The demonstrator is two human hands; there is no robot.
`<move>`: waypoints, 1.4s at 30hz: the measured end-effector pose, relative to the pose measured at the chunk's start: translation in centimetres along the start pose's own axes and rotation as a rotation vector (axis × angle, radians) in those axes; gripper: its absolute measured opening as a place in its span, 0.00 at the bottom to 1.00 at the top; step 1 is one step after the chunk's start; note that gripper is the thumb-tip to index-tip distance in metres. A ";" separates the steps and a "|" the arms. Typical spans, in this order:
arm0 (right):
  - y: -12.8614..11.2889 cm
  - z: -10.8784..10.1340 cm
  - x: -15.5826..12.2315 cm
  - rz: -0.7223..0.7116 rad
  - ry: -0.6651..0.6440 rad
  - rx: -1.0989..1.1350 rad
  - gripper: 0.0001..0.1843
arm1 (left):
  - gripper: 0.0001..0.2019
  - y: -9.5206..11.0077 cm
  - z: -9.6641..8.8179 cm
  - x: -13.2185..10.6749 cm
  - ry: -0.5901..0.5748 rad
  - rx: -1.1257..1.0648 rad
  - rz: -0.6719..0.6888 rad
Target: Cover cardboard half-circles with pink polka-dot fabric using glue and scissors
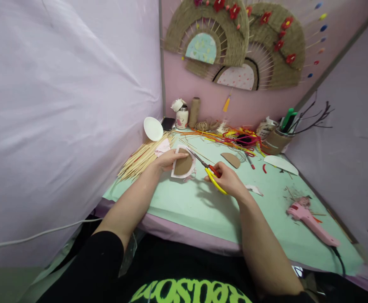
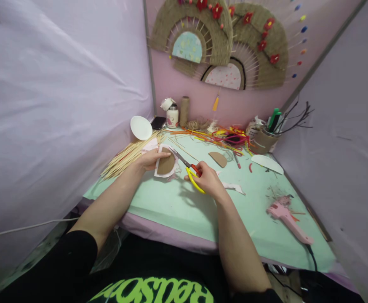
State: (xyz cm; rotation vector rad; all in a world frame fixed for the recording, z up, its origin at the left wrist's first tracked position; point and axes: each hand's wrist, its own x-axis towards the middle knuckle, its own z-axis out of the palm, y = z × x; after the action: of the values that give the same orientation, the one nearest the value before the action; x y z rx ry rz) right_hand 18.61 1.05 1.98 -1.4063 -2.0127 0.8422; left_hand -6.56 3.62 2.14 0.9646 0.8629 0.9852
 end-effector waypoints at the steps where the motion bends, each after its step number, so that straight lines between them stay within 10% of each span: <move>1: 0.0 0.0 0.0 0.000 -0.003 0.006 0.25 | 0.20 0.0 -0.1 0.0 -0.004 0.001 -0.003; 42: -0.1 0.1 -0.5 0.031 -0.041 0.040 0.23 | 0.20 -0.3 -0.4 0.1 -0.074 0.036 0.015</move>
State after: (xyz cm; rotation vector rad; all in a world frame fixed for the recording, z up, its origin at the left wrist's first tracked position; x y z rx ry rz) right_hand 18.68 0.56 1.95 -1.4115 -1.9976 0.9265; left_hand -6.85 3.75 1.75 1.0329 0.8150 0.9436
